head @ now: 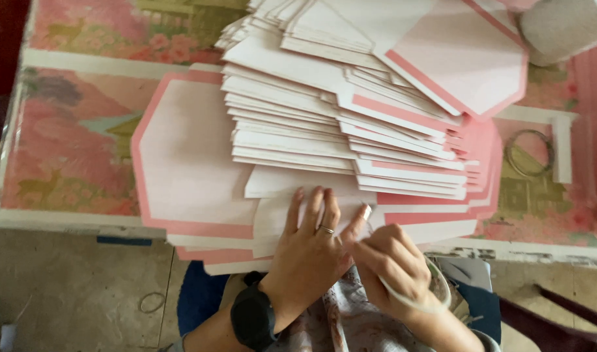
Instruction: The person sits on the floor and applies adhesive tape to the edges of a stack of white paper sheets with pink borders. They use a small metal tool to press the tape down firmly and smooth the edges of the paper.
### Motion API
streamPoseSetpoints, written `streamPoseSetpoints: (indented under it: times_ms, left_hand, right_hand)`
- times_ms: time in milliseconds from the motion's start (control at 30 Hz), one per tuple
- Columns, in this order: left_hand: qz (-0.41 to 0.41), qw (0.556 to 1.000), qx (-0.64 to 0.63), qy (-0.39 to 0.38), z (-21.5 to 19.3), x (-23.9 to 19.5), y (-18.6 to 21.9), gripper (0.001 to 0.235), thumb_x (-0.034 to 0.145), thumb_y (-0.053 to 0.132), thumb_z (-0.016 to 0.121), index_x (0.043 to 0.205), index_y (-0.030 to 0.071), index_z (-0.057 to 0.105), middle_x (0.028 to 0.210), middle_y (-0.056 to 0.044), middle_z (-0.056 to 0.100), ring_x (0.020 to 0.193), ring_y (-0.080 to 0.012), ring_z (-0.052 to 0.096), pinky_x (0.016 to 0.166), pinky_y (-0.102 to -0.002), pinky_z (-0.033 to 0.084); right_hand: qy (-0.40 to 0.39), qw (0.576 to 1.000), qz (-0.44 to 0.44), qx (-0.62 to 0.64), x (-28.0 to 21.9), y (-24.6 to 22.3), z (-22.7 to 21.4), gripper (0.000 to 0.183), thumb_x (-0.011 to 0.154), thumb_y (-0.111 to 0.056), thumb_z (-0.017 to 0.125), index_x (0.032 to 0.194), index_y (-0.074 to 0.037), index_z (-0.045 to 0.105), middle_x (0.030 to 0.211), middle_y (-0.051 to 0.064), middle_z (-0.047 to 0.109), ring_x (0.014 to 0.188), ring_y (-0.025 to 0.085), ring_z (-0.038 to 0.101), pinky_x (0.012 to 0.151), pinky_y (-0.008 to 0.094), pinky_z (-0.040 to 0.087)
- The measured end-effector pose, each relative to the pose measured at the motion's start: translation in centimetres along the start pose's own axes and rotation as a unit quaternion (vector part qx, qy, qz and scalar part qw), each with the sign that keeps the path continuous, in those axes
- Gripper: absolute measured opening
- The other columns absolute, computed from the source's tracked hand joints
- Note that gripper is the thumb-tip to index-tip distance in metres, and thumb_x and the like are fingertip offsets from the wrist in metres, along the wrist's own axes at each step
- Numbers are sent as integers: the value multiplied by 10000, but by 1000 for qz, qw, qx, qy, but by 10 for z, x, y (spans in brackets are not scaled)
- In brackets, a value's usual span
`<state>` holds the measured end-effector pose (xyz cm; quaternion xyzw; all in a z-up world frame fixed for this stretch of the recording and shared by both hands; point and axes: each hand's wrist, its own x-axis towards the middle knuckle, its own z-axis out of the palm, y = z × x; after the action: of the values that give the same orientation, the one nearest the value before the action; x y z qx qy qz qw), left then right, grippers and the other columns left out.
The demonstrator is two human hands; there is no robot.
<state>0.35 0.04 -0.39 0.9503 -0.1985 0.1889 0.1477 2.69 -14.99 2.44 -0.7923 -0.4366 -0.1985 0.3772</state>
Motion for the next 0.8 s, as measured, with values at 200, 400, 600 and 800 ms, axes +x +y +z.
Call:
streamPoseSetpoints:
  times_ms: [200,400,600,800]
  left_hand:
    - [-128,976,-147,96,-30,-64,-50,527,917,-25,586,1383,-18,339,1281,-213,586,1160,-304,635,1076,-418,464]
    - [-50,979,-161,114,-30,-102,-64,384,928,-16,507,1296,-79,417,1195,-204,624,1075,-303,656,994,-427,533]
    - [-94,988,-101,69,-37,-83,-56,430,981,86,488,1362,-48,343,1294,-44,620,1189,-249,609,957,-348,482]
    - [-89,994,-45,33,-40,-87,-60,538,828,1,678,1320,-9,459,1259,-126,624,1201,-218,576,1027,-358,460]
  right_hand:
    - [-39,958,251,135,14,-7,36,221,908,-21,538,1100,-14,648,795,88,680,683,164,654,601,251,524]
    - [-36,972,199,123,26,-18,66,236,939,-16,466,1119,6,617,797,101,643,682,203,594,624,285,488]
    - [-48,988,143,-26,13,-8,27,280,860,79,602,1136,39,612,1019,170,687,848,237,677,772,319,561]
    - [6,980,107,-169,-15,19,10,108,861,50,680,964,16,677,836,108,648,655,235,554,662,343,491]
